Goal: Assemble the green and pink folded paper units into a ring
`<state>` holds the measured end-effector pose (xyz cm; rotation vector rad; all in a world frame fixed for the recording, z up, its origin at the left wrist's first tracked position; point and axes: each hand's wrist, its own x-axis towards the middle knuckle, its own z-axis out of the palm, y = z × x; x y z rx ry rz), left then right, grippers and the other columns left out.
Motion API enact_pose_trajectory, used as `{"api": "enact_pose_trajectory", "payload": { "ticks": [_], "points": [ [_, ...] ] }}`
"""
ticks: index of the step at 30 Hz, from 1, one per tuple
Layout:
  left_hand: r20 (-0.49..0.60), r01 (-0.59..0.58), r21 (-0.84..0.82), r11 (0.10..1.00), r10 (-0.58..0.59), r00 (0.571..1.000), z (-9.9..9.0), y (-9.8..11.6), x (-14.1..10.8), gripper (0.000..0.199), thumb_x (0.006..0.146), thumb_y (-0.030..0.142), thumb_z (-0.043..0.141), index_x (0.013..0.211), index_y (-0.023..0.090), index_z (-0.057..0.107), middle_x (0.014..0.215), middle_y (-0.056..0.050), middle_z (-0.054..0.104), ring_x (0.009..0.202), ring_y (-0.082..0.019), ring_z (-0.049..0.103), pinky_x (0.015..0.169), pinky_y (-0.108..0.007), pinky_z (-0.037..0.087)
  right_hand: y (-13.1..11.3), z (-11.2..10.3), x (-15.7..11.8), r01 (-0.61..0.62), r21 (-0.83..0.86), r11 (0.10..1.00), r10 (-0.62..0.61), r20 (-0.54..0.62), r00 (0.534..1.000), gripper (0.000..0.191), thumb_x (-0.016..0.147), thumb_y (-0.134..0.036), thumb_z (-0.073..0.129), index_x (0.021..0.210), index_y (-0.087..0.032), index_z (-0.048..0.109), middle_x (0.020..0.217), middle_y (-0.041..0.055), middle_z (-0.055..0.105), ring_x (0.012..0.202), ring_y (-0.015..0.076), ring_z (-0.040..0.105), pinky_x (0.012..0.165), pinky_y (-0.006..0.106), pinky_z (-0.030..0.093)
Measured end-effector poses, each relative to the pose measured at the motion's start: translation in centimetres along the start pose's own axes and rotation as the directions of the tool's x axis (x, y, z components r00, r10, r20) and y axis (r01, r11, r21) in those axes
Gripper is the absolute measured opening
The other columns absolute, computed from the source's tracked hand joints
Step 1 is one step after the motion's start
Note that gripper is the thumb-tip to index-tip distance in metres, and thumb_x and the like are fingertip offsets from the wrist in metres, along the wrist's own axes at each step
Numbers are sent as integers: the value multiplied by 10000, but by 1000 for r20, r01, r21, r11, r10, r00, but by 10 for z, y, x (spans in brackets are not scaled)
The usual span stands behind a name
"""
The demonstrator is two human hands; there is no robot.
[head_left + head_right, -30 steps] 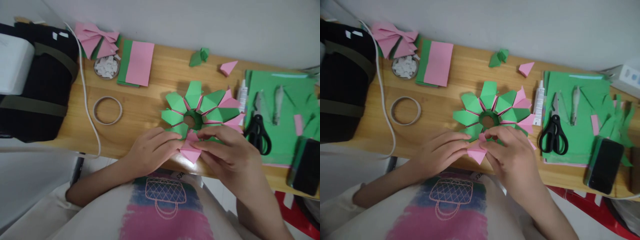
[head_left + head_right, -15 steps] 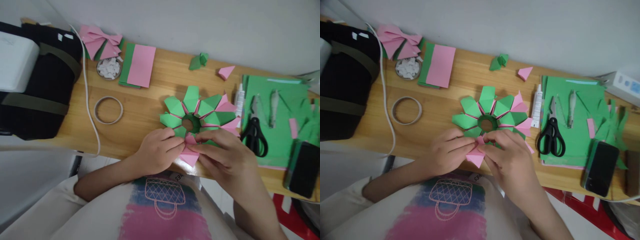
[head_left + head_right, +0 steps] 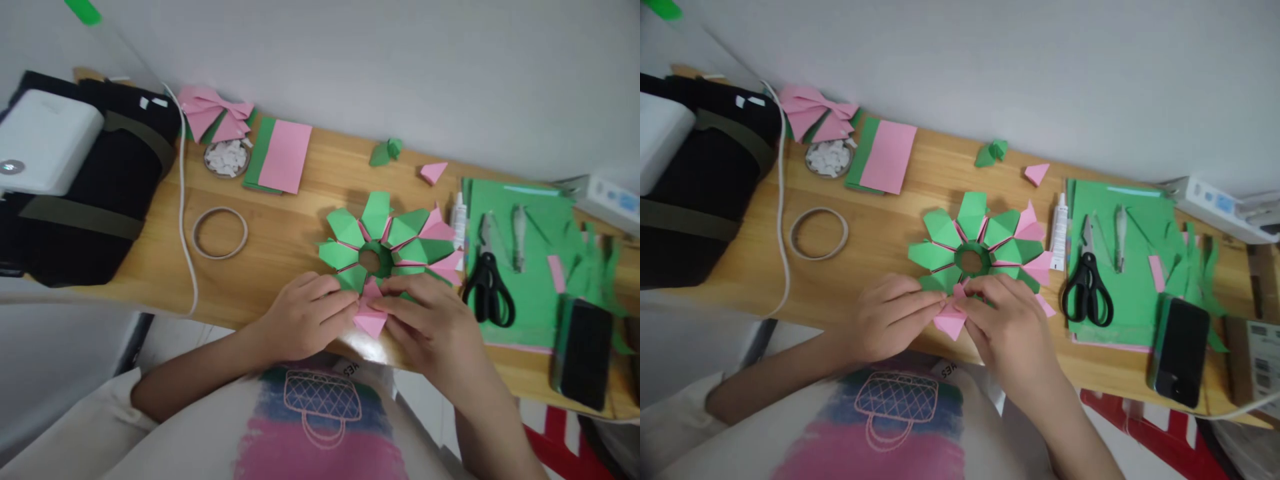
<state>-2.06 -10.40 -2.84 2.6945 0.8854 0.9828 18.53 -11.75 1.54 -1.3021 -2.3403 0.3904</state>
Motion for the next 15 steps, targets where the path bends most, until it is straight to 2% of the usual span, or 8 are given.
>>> {"api": "enact_pose_trajectory", "payload": {
  "ticks": [5, 10, 15],
  "points": [
    [29, -4, -7, 1000, 4, 1000, -9, -6, -4, 144, 939, 166, 550, 1058, 171, 631, 1038, 3, 723, 855, -149, 581, 731, -311, 480, 0, 2, -4, -35, -40, 999, 35, 2, 999, 198, 898, -112, 508, 921, -182, 691, 937, 73, 701, 854, 220, 635, 724, 377, 515],
    [42, 60, 53, 997, -62, 997, -18, -14, -14, 73, 924, 190, 577, 949, 166, 641, 1013, -24, 727, 911, -157, 623, 848, -315, 506, -2, 3, -9, -30, -88, 996, 29, -9, 1000, 192, 885, -102, 512, 940, -170, 684, 957, 87, 704, 866, 233, 641, 746, 401, 530],
    [21, 13, 153, 988, -16, 1000, -11, -16, -13, 159, 954, 220, 515, 1021, 151, 641, 1019, -55, 708, 911, -177, 612, 800, -320, 493, -8, 4, -12, 26, -164, 986, -23, 20, 1000, 205, 894, -127, 517, 1019, -156, 678, 982, 107, 711, 872, 254, 653, 746, 437, 544]
  ]
}}
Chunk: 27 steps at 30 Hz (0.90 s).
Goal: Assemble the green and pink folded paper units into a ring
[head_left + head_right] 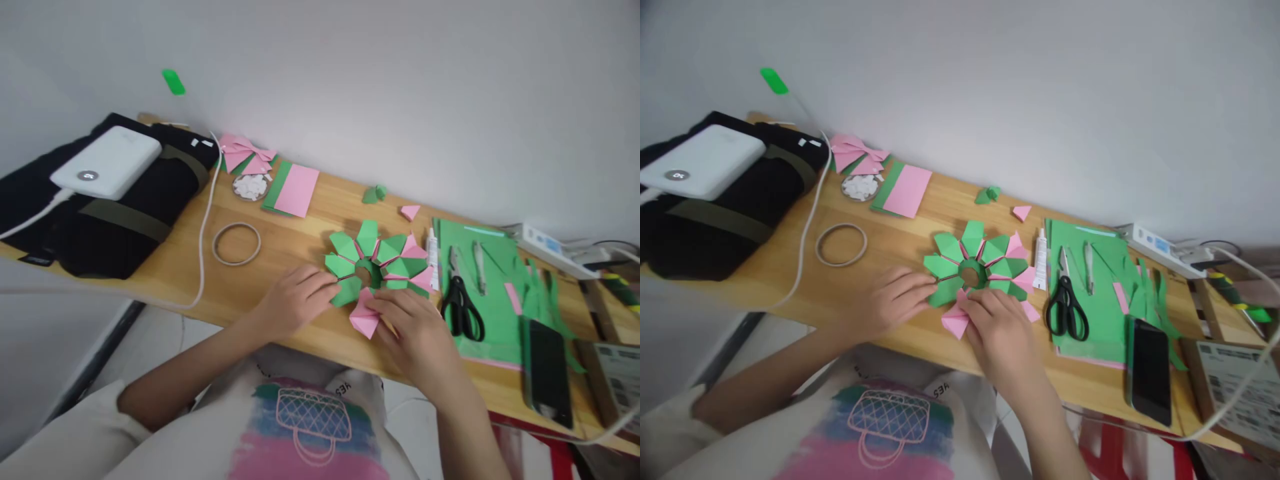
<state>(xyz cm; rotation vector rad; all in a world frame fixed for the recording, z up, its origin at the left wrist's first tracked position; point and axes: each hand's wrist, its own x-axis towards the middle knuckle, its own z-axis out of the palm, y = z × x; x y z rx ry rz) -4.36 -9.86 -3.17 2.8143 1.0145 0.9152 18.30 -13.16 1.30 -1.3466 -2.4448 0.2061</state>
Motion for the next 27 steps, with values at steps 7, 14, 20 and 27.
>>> {"api": "enact_pose_trajectory", "payload": {
  "ticks": [7, 14, 20, 27],
  "points": [
    [80, -57, -59, 997, 62, 995, 4, -10, 26, 137, 935, 253, 556, 936, 167, 662, 984, -43, 709, 974, -219, 548, 822, -368, 390, -8, 4, -7, 0, 31, 1000, 0, -12, 1000, 208, 885, -109, 509, 982, -135, 691, 1005, 134, 719, 904, 271, 676, 742, 443, 560],
    [292, 0, -282, 960, 86, 953, 5, -23, 46, 132, 923, 191, 558, 954, 208, 684, 950, 1, 736, 916, -182, 605, 895, -364, 388, -8, 6, -5, -60, 140, 988, 57, 29, 998, 262, 851, -45, 493, 970, -161, 695, 1018, 94, 733, 928, 225, 685, 802, 395, 563],
    [383, 79, -412, 908, 94, 919, 8, -30, 62, 159, 869, 151, 607, 973, 219, 707, 977, 9, 749, 868, -151, 659, 810, -276, 450, -3, 4, 1, -83, 230, 970, 67, 77, 995, 298, 833, -16, 471, 938, -176, 698, 987, 65, 736, 916, 196, 682, 799, 346, 553],
    [453, 171, -480, 860, 76, 888, 5, -26, 78, 193, 816, 102, 626, 939, 208, 732, 954, -2, 751, 876, -161, 669, 769, -249, 462, 4, 1, 2, -93, 305, 948, 64, 102, 993, 330, 800, -3, 451, 944, -175, 692, 972, 64, 735, 909, 189, 678, 806, 340, 543]
  ]
}}
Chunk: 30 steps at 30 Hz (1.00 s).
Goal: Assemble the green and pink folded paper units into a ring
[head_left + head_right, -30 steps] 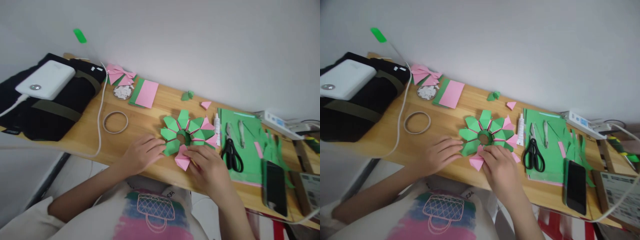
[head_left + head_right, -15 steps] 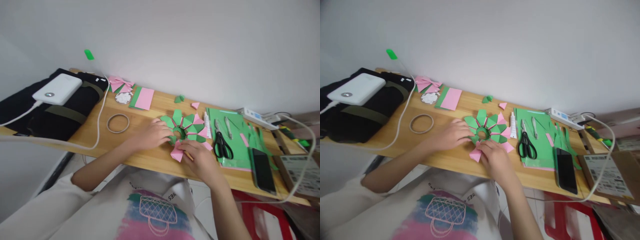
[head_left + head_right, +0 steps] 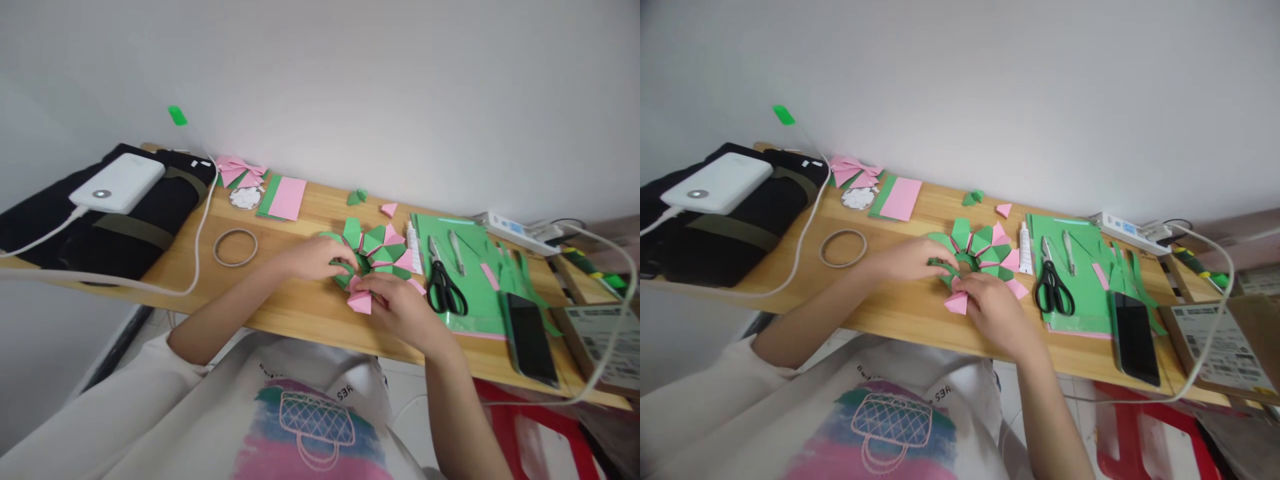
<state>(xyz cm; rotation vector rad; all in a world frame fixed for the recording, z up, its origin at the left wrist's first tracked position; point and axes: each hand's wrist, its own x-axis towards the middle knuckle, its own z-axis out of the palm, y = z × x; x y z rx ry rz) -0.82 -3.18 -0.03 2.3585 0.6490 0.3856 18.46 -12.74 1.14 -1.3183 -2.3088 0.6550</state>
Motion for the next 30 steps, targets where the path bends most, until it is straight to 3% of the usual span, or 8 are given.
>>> {"api": "enact_pose_trajectory", "payload": {
  "ticks": [7, 14, 21, 26, 30],
  "points": [
    [91, 30, -77, 997, -23, 996, 0, 10, 2, 166, 826, 114, 643, 959, 141, 740, 925, -51, 747, 825, -157, 662, 707, -230, 463, -3, -12, -11, -14, -4, 1000, 14, 34, 999, 350, 784, 17, 443, 917, -175, 703, 973, 63, 735, 915, 192, 673, 816, 347, 541],
    [176, 43, -164, 986, -14, 984, 8, 18, 5, 153, 805, 104, 664, 938, 132, 736, 864, -35, 743, 697, -109, 633, 638, -199, 455, 5, -22, -18, 24, 68, 997, -34, 162, 986, 420, 748, 25, 390, 925, -186, 708, 992, 63, 732, 926, 181, 683, 821, 333, 548],
    [184, 70, -172, 983, -37, 982, 9, 19, 7, 147, 801, 99, 661, 933, 106, 728, 831, -41, 729, 685, -107, 615, 598, -194, 435, 7, -32, -2, -103, 132, 986, 63, 275, 960, 472, 658, 38, 354, 919, -184, 679, 933, 29, 731, 877, 151, 677, 799, 291, 532],
    [187, 57, -174, 983, -24, 982, 9, 20, 4, 119, 802, 79, 641, 884, 119, 717, 775, -14, 714, 676, -103, 624, 581, -185, 429, 7, -33, 4, -122, 136, 983, 85, 252, 964, 403, 664, 19, 379, 928, -180, 611, 908, 34, 693, 855, 158, 647, 764, 293, 510],
    [150, 40, -171, 984, -14, 989, 14, 21, -3, 157, 757, 96, 705, 912, 123, 708, 861, -34, 726, 775, -132, 655, 658, -208, 471, 4, -30, 0, -122, 171, 978, 82, 223, 971, 430, 684, 21, 373, 1012, -188, 558, 954, 41, 688, 900, 158, 656, 775, 294, 509]
  ]
}}
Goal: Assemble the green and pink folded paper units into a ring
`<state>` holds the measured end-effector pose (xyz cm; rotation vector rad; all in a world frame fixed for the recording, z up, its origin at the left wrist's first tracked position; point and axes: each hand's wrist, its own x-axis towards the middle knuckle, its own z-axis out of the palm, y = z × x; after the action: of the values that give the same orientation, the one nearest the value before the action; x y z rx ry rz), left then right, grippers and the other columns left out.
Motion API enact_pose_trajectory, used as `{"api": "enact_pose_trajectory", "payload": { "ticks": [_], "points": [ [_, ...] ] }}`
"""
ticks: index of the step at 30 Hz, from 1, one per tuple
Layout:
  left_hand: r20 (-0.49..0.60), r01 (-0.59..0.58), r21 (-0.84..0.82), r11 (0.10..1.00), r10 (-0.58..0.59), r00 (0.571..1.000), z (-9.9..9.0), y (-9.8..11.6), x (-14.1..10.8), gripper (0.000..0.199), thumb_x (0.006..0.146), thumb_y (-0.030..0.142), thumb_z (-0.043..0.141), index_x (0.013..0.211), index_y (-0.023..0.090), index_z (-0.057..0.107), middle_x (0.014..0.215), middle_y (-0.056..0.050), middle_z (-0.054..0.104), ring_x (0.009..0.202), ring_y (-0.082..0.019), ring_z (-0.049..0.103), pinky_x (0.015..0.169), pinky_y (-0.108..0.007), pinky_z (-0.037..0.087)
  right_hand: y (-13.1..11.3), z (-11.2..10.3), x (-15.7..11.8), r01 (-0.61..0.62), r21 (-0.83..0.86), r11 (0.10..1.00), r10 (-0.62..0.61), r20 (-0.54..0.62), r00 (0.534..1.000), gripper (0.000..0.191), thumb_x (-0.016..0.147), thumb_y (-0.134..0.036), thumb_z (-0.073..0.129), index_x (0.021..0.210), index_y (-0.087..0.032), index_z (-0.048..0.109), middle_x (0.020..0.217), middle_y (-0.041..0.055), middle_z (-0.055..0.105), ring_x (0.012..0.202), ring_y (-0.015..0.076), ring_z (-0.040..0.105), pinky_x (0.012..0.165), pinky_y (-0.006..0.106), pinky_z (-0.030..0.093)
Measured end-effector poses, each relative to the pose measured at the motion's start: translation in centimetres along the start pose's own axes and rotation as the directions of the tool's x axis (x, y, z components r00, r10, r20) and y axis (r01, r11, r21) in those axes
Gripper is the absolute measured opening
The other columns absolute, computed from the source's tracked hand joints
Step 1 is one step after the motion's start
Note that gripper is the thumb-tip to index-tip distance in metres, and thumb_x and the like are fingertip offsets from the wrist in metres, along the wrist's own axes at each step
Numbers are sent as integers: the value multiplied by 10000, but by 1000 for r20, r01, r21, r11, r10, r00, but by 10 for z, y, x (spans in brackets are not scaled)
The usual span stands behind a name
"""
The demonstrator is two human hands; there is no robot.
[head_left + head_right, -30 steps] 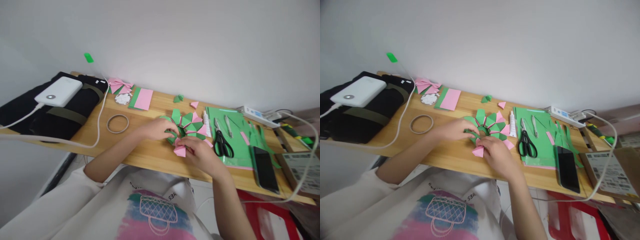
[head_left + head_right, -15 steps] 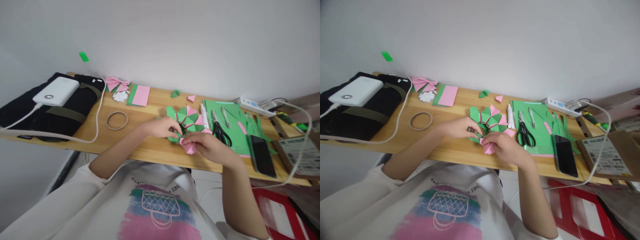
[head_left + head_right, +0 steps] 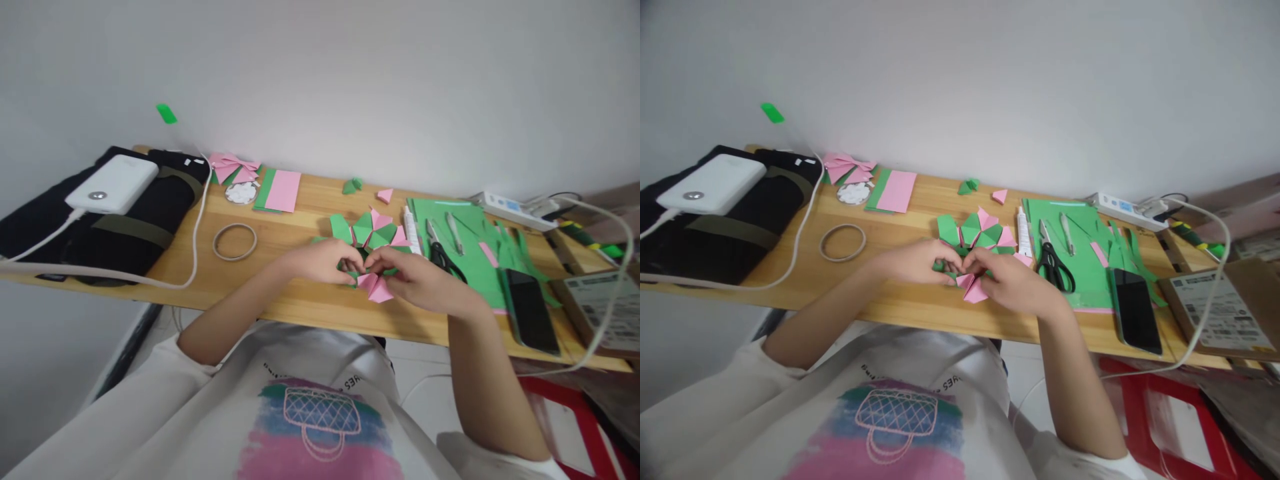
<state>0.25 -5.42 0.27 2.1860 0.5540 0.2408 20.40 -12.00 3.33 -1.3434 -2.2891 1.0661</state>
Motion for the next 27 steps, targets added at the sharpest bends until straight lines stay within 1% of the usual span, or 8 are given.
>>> {"api": "enact_pose_trajectory", "payload": {
  "ticks": [2, 5, 8, 12, 14, 16, 20, 27],
  "points": [
    [-25, -12, 12, 1000, 12, 1000, 4, 1, -3, 168, 745, 134, 737, 911, 127, 710, 863, -36, 726, 789, -143, 653, 684, -225, 477, -2, 3, -4, -11, 1, 1000, 11, -21, 1000, 429, 695, 19, 372, 1025, -193, 547, 957, 40, 694, 898, 160, 662, 764, 292, 509],
    [-51, -44, 43, 998, 46, 998, 11, 4, -6, 70, 822, 188, 685, 864, 144, 720, 847, -31, 725, 803, -153, 635, 719, -258, 459, -7, 6, -13, -27, -88, 996, 18, -102, 995, 440, 684, 14, 386, 1031, -192, 561, 982, 37, 696, 884, 167, 658, 759, 299, 501],
    [-75, -86, 118, 989, 95, 993, 19, 7, -10, 94, 874, 182, 628, 857, 155, 717, 864, -34, 718, 844, -168, 623, 776, -292, 437, -11, 12, -24, 1, -172, 985, -35, -194, 980, 391, 721, -10, 411, 1019, -187, 590, 954, 31, 695, 858, 174, 652, 773, 316, 497],
    [-139, -137, 303, 943, 185, 973, 34, 9, -17, 58, 861, 202, 651, 838, 159, 683, 844, -28, 685, 866, -187, 608, 820, -328, 429, -13, 33, -32, -49, -344, 938, -60, -298, 953, 211, 874, -209, 513, 1051, -156, 615, 980, 90, 699, 933, 256, 635, 837, 427, 485],
    [-171, -152, 361, 920, 226, 959, 41, 7, -21, 70, 861, 221, 654, 841, 155, 667, 862, -30, 670, 877, -187, 595, 836, -334, 432, -11, 50, -33, -121, -454, 883, -75, -390, 918, 197, 861, -284, 597, 1000, -152, 643, 986, 107, 699, 964, 298, 616, 848, 472, 472],
    [-208, -158, 400, 903, 257, 944, 49, 5, -25, 85, 860, 227, 655, 840, 144, 657, 885, -39, 653, 880, -182, 579, 852, -333, 434, -8, 66, -34, -187, -513, 838, -112, -496, 861, 119, 840, -255, 630, 913, -168, 665, 958, 95, 700, 961, 307, 598, 848, 486, 464],
    [-261, -147, 444, 884, 285, 922, 60, 5, -31, 86, 879, 213, 618, 833, 146, 645, 885, -40, 618, 880, -178, 554, 850, -318, 438, -1, 88, -38, -233, -494, 837, -179, -651, 738, 52, 836, -174, 615, 845, -184, 665, 954, 88, 689, 984, 290, 568, 857, 470, 460],
    [-302, -85, 490, 867, 261, 917, 70, 15, -34, 211, 928, 314, 554, 819, 147, 623, 870, -42, 607, 867, -194, 544, 816, -333, 428, 1, 96, -48, -248, -435, 865, -191, -744, 640, 93, 828, -119, 629, 888, -187, 643, 1019, 90, 652, 997, 252, 564, 857, 434, 470]
  ]
}}
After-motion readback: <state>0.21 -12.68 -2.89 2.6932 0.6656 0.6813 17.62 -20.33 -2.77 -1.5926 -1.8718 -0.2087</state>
